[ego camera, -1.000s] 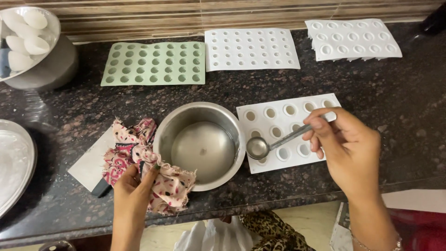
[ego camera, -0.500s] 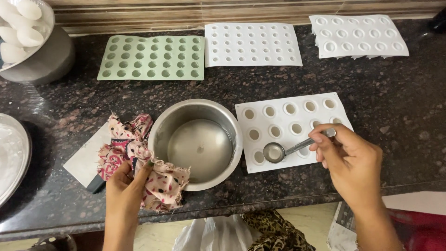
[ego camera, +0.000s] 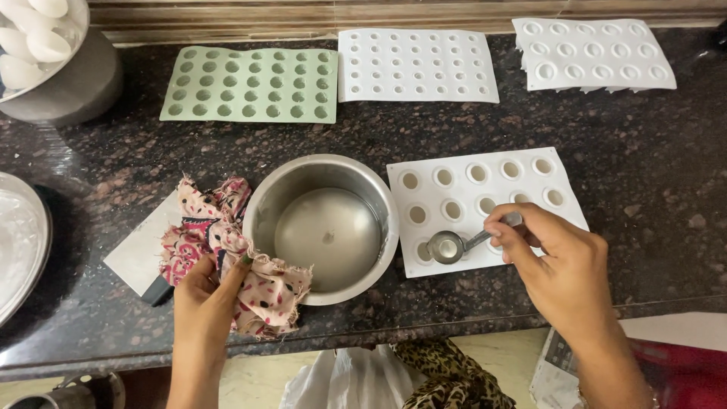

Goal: The person stirs liquid in a metal pot on the kitchen floor with a ladle, lifts the pot using a cloth, and carries it to the counter. They then use a small ladle to spoon liquid from the pot into the cavities of white molds laid out on the counter.

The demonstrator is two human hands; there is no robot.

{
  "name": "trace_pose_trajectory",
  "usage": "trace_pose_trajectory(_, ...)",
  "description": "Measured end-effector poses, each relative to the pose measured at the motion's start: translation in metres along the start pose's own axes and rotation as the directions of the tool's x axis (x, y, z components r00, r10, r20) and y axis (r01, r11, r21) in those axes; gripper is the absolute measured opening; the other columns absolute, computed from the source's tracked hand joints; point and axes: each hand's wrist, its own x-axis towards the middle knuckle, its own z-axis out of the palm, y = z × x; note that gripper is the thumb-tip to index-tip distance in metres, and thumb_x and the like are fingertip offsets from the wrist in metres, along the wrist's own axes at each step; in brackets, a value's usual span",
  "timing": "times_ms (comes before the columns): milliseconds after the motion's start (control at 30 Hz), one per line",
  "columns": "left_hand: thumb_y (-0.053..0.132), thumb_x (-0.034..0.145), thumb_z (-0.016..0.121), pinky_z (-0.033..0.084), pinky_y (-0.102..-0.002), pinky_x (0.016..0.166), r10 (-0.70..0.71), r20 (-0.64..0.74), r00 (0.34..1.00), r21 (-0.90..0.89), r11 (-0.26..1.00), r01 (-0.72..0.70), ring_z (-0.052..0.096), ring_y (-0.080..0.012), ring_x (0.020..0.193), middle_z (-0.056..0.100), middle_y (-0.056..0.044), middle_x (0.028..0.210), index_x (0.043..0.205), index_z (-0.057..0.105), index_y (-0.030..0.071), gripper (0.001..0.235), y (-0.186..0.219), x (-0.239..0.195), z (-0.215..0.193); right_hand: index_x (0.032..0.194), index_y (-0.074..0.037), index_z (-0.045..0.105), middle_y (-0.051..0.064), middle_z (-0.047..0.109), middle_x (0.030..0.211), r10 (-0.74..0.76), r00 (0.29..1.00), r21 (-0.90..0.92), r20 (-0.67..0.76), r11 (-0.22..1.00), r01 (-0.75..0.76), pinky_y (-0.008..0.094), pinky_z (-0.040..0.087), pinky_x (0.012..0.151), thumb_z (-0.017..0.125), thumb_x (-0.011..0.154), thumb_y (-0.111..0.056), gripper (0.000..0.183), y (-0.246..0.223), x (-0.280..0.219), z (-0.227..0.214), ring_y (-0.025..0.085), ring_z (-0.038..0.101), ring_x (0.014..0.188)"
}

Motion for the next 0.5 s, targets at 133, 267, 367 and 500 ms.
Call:
trace_pose_trajectory(133,0.009,0.096,0.067,0.050,-0.023,0.058,-0.011,-0.011,1.000,0.010,1.000,0.012,0.065,-0.0060,0.070,0.075,-0.007,0.090,0.110,0.068,-0.005,0.019,0.000,0.000,0.000,0.104,-0.003,0.074,0.004,0.078,0.089,-0.101,0.995,-0.060,0.019,0.993,0.102,0.023,0.060,0.062,0.073,0.093,-0.010,0.014,-0.002,0.002,0.001,0.009,0.075,0.076)
trace_pose_trajectory(267,0.009,0.097,0.068,0.049,-0.024,0.056,-0.004,-0.006,1.000,0.034,0.999,0.004,0.064,-0.0071,0.068,0.074,-0.007,0.088,0.109,0.069,-0.005,0.019,-0.003,0.002,-0.002,0.103,-0.004,0.075,0.005,0.079,0.089,-0.111,0.993,-0.094,0.050,0.989,0.115,0.022,0.059,0.056,0.074,0.091,-0.011,0.014,-0.007,0.004,0.002,0.010,0.076,0.074)
trace_pose_trajectory(367,0.010,0.097,0.068,0.050,-0.024,0.054,-0.009,-0.007,1.000,0.028,1.000,0.009,0.065,-0.0075,0.066,0.074,-0.008,0.086,0.108,0.068,-0.005,0.019,-0.001,0.001,-0.001,0.102,-0.004,0.075,0.005,0.079,0.089,-0.119,0.991,-0.129,0.067,0.984,0.127,0.022,0.057,0.053,0.075,0.090,-0.011,0.014,-0.010,0.005,0.002,0.009,0.076,0.073)
trace_pose_trajectory(500,0.010,0.097,0.068,0.049,-0.025,0.051,-0.017,-0.007,1.000,0.036,0.999,0.017,0.065,-0.0089,0.063,0.074,-0.009,0.084,0.107,0.068,-0.005,0.018,0.000,0.001,0.000,0.101,-0.004,0.075,0.005,0.079,0.089,-0.130,0.988,-0.142,0.079,0.980,0.140,0.023,0.053,0.048,0.075,0.089,-0.012,0.014,-0.017,0.006,0.003,0.008,0.073,0.066)
